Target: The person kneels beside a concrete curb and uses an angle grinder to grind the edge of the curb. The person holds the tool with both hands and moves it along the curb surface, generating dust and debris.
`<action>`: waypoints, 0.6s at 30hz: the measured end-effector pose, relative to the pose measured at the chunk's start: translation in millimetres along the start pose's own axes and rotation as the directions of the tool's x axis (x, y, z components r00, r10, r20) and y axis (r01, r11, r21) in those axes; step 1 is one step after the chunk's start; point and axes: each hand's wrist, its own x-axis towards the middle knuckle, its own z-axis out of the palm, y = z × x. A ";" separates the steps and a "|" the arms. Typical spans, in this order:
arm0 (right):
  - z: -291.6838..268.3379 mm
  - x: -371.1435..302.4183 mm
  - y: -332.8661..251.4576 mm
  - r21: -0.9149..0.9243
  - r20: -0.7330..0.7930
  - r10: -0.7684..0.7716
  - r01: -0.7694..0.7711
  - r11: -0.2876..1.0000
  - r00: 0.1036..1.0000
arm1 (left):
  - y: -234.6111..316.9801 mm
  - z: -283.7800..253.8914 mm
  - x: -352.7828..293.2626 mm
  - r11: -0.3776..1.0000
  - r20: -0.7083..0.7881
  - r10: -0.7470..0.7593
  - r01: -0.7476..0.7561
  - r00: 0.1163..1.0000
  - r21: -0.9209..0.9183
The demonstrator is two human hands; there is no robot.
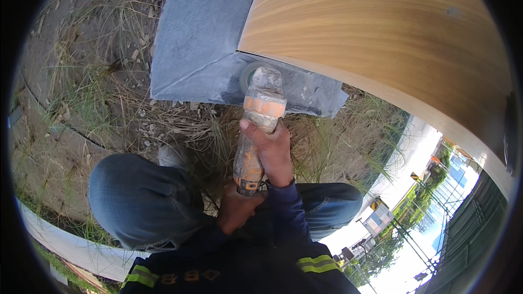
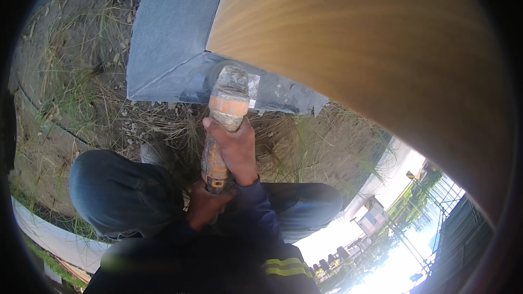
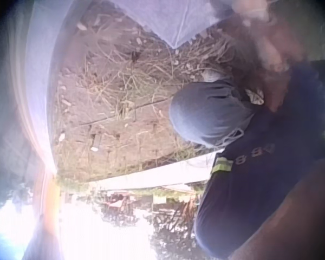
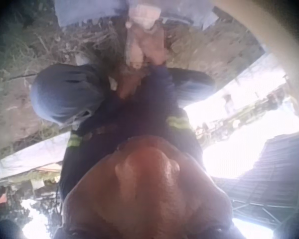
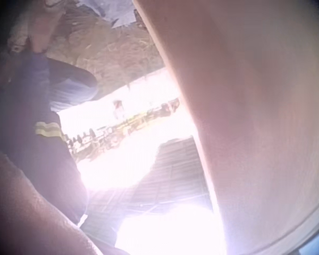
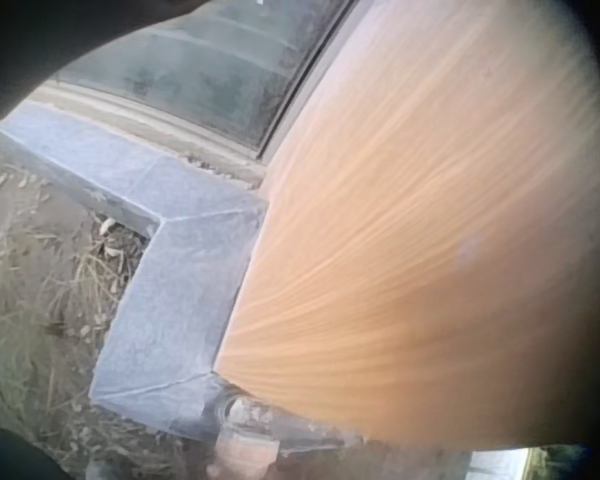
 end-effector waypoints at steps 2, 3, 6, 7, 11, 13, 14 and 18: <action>8.4 -0.5 0.6 0.006 0.009 -0.022 0.022 1.000 1.000 | -3.9 -3.7 -1.3 0.999 -0.016 -0.030 0.030 0.999 -0.015; 8.1 0.4 -1.2 -0.007 0.015 -0.032 0.032 0.999 0.999 | -3.3 -3.3 -1.3 0.999 -0.019 -0.026 0.026 0.999 -0.023; 6.4 2.3 -1.4 -0.023 0.021 -0.020 0.021 1.000 1.000 | 2.2 -0.9 -1.5 0.999 -0.021 0.022 -0.023 1.000 -0.049; 1.0 1.5 -3.6 -0.014 0.005 0.006 -0.005 1.000 1.000 | 3.5 2.5 -1.0 0.999 -0.017 0.018 -0.019 1.000 -0.030; -13.5 -2.1 -2.9 -0.007 -0.011 0.043 -0.043 0.999 0.999 | -4.2 9.3 3.2 1.000 0.021 -0.012 0.012 1.000 0.010; -9.7 -2.1 -4.2 -0.039 0.014 0.043 -0.043 0.998 0.999 | -5.6 9.4 2.1 1.000 0.016 -0.020 0.020 1.000 -0.005; -6.6 -1.7 -4.6 -0.054 0.025 0.044 -0.043 0.998 0.999 | -3.0 9.5 -1.5 1.000 -0.004 -0.017 0.017 1.000 -0.020; 0.6 2.9 -4.2 -0.055 0.043 -0.045 0.047 0.997 0.998 | -2.1 7.4 -0.8 0.999 -0.029 0.025 -0.025 0.999 -0.021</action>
